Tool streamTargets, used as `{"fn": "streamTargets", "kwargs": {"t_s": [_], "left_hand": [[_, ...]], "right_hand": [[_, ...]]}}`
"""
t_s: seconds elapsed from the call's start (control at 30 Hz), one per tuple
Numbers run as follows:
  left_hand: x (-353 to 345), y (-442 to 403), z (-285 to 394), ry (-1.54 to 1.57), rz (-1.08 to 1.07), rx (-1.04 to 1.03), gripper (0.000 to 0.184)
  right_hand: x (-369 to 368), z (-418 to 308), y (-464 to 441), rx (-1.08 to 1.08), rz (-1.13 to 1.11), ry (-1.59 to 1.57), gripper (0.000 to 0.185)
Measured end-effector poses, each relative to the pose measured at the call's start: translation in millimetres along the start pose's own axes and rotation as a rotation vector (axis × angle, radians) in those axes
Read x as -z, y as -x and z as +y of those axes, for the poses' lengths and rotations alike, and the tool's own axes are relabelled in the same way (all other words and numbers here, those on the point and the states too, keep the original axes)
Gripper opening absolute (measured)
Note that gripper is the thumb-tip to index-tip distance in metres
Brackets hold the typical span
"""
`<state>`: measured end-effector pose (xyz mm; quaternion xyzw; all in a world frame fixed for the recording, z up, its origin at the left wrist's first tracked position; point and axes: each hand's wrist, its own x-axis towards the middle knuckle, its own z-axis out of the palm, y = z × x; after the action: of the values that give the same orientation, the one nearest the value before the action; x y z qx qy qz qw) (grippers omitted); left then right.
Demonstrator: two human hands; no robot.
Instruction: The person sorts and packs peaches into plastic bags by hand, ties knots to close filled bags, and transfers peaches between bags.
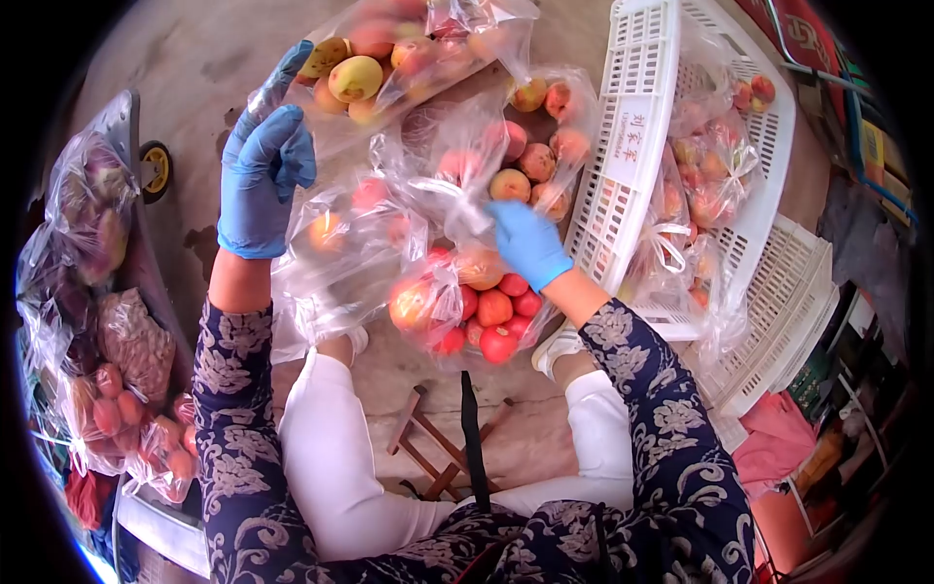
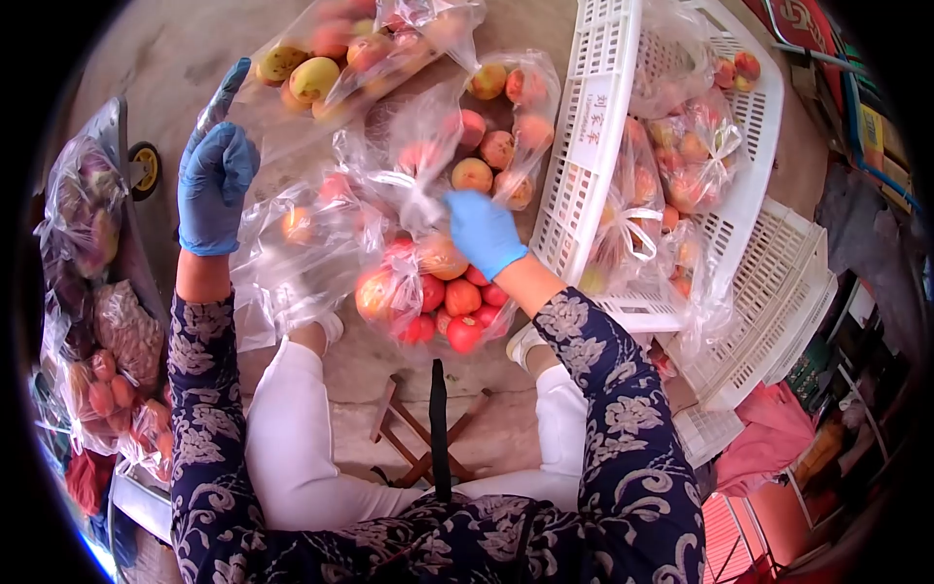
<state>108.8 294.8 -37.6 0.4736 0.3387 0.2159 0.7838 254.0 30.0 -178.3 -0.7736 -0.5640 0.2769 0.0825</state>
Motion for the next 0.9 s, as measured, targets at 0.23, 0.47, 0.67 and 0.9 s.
{"fn": "streamTargets", "kwargs": {"t_s": [0.23,0.47,0.67,0.9], "left_hand": [[-2,-5,1,-0.013,-0.015,0.011,0.053],[5,-4,2,-0.076,0.005,0.007,0.055],[5,-2,1,-0.057,-0.014,0.017,0.047],[10,-4,1,-0.095,-0.011,0.036,0.046]], "right_hand": [[-15,-1,-49,-0.196,0.014,0.528,0.017],[17,28,-41,-0.268,0.123,-0.419,0.049],[66,50,-36,-0.321,-0.405,-2.160,0.070],[58,21,-44,-0.088,-0.391,-2.610,0.077]]}}
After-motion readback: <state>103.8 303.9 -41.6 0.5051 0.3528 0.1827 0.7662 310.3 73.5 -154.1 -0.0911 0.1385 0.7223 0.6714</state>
